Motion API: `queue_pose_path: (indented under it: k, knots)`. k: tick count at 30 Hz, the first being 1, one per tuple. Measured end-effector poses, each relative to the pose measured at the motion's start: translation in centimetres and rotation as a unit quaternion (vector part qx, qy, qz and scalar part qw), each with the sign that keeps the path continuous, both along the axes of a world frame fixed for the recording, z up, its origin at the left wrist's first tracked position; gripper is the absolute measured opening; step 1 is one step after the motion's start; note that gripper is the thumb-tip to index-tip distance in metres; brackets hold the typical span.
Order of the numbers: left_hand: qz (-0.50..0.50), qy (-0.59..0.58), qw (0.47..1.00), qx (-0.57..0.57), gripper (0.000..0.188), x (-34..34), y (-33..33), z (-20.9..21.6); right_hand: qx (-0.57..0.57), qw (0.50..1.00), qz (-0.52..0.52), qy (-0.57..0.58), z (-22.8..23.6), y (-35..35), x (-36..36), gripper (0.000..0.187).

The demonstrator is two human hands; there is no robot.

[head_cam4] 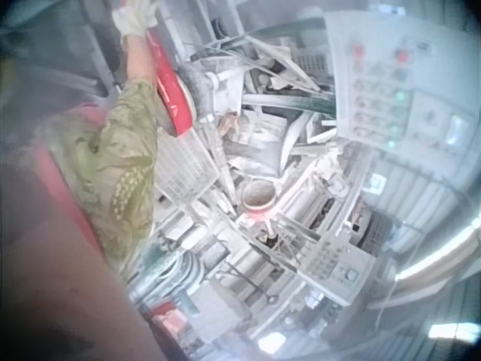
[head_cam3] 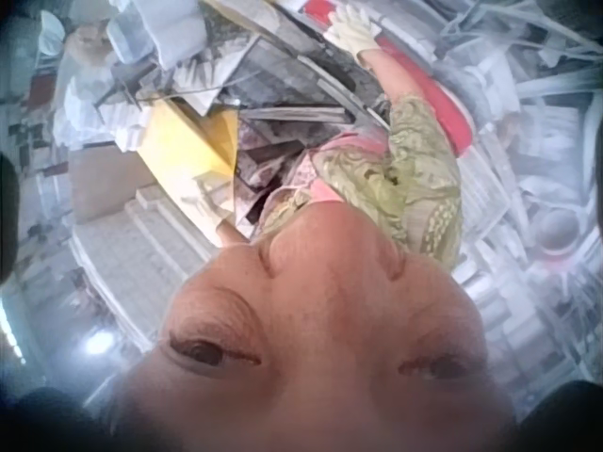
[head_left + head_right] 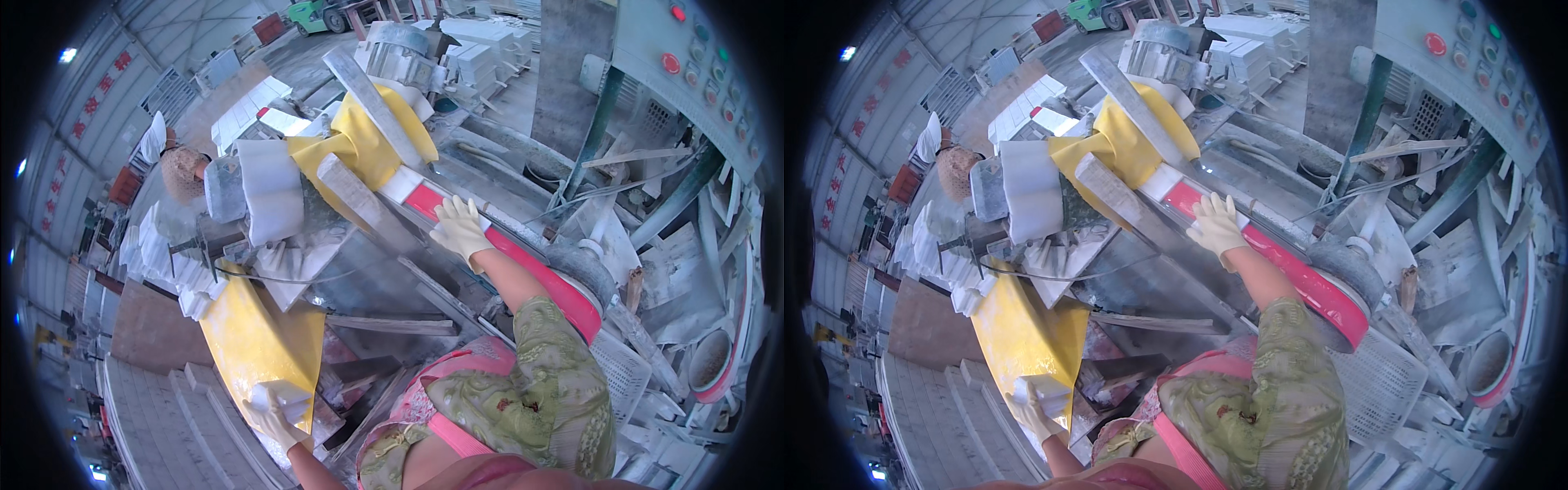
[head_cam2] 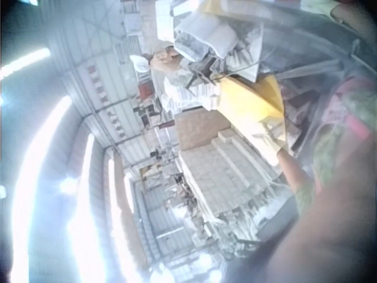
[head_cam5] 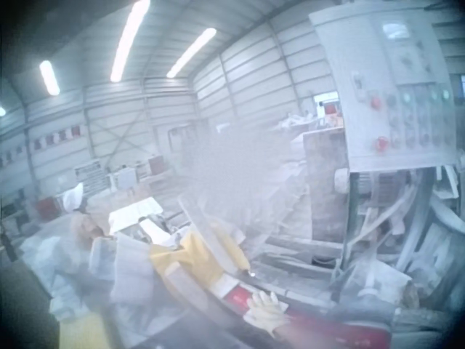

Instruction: The person repeatedly places white rectangular blocks onto a moving red belt sander and rubs their surfaces against the belt. They then remove the blocks and place them onto a yellow tray. The person repeats this cycle throughout the clip.

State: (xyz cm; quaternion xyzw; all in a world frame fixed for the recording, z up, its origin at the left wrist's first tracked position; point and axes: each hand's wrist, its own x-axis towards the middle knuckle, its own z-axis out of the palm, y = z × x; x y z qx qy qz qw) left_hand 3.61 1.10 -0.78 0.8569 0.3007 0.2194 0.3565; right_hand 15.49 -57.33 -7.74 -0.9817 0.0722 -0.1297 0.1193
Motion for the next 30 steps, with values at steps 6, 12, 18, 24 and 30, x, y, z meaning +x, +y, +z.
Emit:
queue_pose_path:
  k: [6, 12, 18, 24, 30]
  knots:
    - [0.014, -0.052, 0.971, -0.231, 0.088, -1.9, -6.3, 4.6, -0.038, 0.998, 0.023, -0.047, -1.8, -0.6, -1.5, 0.065]
    - [0.0, -0.019, 0.992, -0.126, 0.094, -0.8, -3.5, 2.8, -0.006, 0.996, 0.032, -0.08, -1.3, -0.9, -3.8, 0.054]
    - [0.01, 0.056, 0.997, 0.045, 0.098, 0.1, 0.8, -0.7, 0.001, 0.996, 0.039, -0.084, -1.0, -0.9, -5.1, 0.049]
    - [0.011, 0.043, 0.999, 0.019, 0.096, -0.1, 0.0, -0.2, 0.084, 0.983, 0.161, 0.029, 3.0, -4.7, -7.8, 0.065]
    - [0.008, -0.005, 0.998, -0.055, 0.093, -0.2, -0.6, 0.0, -0.134, 0.967, 0.168, 0.14, 4.7, -4.7, -10.7, 0.077]
